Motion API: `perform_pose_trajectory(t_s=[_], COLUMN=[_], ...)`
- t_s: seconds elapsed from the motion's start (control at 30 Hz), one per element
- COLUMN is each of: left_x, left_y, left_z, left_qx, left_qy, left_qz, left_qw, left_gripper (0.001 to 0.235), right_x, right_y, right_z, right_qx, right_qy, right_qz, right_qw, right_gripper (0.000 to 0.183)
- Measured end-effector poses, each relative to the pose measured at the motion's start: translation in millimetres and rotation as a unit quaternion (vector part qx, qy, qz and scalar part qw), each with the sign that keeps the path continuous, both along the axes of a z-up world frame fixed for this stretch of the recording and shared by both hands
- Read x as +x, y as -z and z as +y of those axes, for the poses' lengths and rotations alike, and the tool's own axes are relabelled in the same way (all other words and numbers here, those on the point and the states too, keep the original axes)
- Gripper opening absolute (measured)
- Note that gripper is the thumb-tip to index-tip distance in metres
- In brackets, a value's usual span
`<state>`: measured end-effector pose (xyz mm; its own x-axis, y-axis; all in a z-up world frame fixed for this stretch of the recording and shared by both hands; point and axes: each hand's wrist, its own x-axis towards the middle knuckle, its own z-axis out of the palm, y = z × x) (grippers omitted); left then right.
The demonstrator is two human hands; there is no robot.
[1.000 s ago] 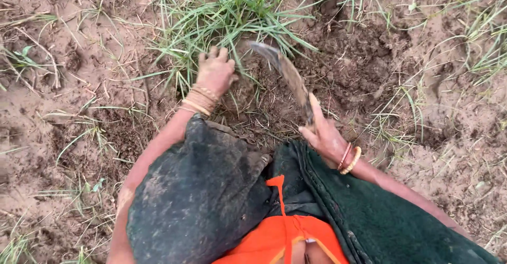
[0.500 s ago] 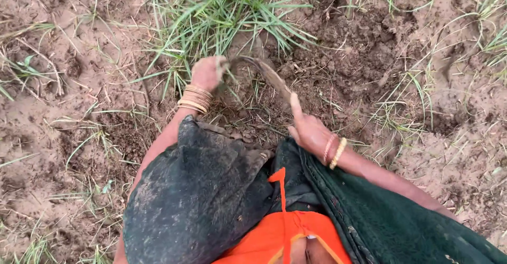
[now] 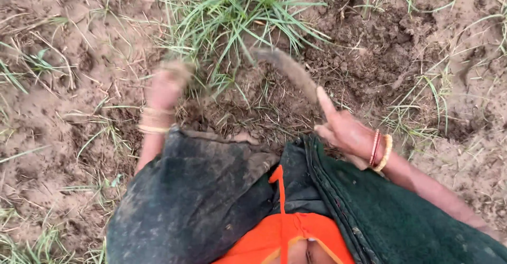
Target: Weeding or clearing grass from a muddy field using a sickle.
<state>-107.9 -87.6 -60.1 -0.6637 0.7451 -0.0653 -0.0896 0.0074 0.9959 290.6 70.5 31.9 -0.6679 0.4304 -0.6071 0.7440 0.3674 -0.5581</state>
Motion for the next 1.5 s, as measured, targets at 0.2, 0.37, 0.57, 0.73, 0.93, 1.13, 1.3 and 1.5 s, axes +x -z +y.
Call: perform_pose_trajectory(t_s=[0.2,0.37,0.57,0.73,0.93,1.13,1.3,1.5], left_x=[64.8,90.0,61.2,57.3,70.5,49.4,32.0,67.6], left_y=[102.0,101.2,163.8,182.3,175.3,127.3,51.1,108.3], left_z=[4.3,38.7,35.4,21.7,22.1,26.5,26.8,41.0], left_qx=[-0.272,-0.292,-0.131,-0.095,-0.082,-0.044,-0.043,-0.090], left_qy=[0.172,0.067,0.055,0.030,0.009,-0.016,0.020,0.150], left_qz=[0.314,0.468,0.415,0.330,0.363,0.294,0.028,0.515], left_qw=[0.893,0.832,0.899,0.939,0.928,0.955,0.998,0.839], left_gripper=[0.071,0.055,0.016,0.022,0.034,0.013,0.011,0.011], right_x=[8.3,2.2,17.1,-9.0,-14.9,3.3,-5.8,-16.1], right_y=[28.2,21.8,24.1,72.7,91.0,39.3,9.8,8.6], right_z=[-8.7,-2.0,-1.8,-23.5,-43.1,-21.3,-8.1,3.1], right_qx=[-0.028,-0.011,0.007,-0.087,-0.057,-0.134,-0.138,-0.062], right_qy=[-0.040,-0.033,-0.090,-0.007,-0.069,-0.067,0.053,0.064], right_qz=[0.023,-0.003,0.071,-0.024,0.000,-0.026,-0.093,0.041], right_qw=[0.999,0.999,0.993,0.996,0.996,0.988,0.985,0.995], right_gripper=[0.094,0.096,0.093,0.059,0.097,0.096,0.090,0.093])
